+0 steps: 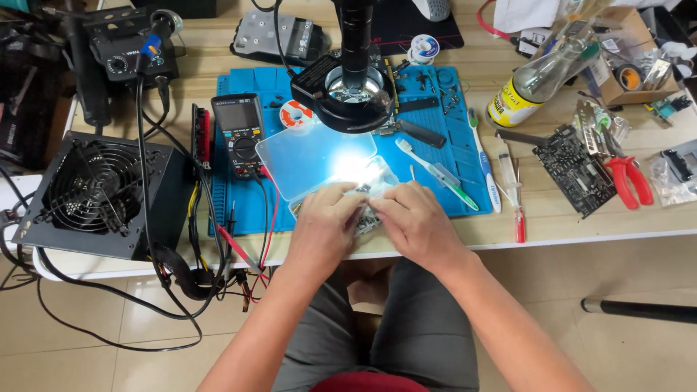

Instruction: Organizing small electronic components by transferring them from a plastic bag into a storage container on a repair bench.

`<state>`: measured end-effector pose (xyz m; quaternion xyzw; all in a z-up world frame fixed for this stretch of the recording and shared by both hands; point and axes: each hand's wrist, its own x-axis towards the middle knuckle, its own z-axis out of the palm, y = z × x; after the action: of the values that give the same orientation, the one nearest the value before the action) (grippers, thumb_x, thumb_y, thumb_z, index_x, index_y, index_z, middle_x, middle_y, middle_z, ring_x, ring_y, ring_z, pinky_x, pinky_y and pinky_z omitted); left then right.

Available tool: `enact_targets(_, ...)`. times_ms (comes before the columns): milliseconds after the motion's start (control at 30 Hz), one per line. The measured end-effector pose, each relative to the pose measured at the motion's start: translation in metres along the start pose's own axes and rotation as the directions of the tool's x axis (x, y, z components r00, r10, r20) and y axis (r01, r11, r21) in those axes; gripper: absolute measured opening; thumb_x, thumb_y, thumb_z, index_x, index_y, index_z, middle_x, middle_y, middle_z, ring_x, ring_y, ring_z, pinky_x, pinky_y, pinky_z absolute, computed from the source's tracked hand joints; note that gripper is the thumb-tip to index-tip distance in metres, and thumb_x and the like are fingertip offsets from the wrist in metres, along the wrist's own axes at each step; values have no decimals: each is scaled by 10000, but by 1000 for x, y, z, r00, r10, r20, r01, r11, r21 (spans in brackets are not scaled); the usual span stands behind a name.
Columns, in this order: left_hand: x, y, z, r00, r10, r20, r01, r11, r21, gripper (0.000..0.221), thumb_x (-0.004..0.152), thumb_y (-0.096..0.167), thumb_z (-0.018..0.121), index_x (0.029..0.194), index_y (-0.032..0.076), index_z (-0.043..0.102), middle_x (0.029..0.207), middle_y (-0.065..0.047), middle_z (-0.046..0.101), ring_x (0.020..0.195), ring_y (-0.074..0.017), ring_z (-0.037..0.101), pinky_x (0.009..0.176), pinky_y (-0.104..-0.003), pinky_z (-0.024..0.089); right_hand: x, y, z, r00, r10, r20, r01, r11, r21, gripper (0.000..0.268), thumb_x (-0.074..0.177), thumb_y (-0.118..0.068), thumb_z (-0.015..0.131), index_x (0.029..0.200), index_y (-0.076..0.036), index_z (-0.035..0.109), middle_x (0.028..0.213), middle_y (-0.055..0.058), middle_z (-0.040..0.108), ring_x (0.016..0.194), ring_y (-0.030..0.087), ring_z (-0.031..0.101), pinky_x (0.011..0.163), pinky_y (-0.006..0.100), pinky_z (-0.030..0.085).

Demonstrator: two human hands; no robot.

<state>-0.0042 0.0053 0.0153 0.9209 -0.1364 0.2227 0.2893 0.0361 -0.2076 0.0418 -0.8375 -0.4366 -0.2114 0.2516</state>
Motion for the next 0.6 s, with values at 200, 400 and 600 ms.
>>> enact_targets(200, 11, 2, -1, 992, 41, 123, -53, 995, 90, 264, 1033, 201, 682, 1295, 191, 705, 1161, -18, 641, 994, -277, 643, 851, -439, 531, 0, -1, -2, 1000, 2, 19, -2, 1000, 30, 60, 1044, -135, 679, 994, -114, 704, 1029, 15, 624, 976, 287, 650, 822, 418, 548)
enact_targets(400, 20, -9, -4, 978, -12, 206, 29, 997, -77, 240, 1030, 220, 722, 1262, 197, 781, 1095, -47, 585, 1016, -334, 644, 865, -475, 532, -1, 1, -6, 999, -38, 18, 37, 998, 54, 67, 993, -143, 705, 1046, -113, 734, 1069, 40, 681, 1043, 308, 691, 883, 445, 553)
enact_targets(600, 22, -2, -6, 975, -81, 207, 89, 995, -32, 308, 969, 392, 828, 1237, 243, 800, 1069, -4, 545, 1002, -281, 634, 865, -459, 523, -4, -9, -17, 991, -131, -8, 128, 980, -153, 210, 1045, -207, 629, 1229, -153, 715, 1137, 33, 674, 1124, 271, 698, 974, 458, 525)
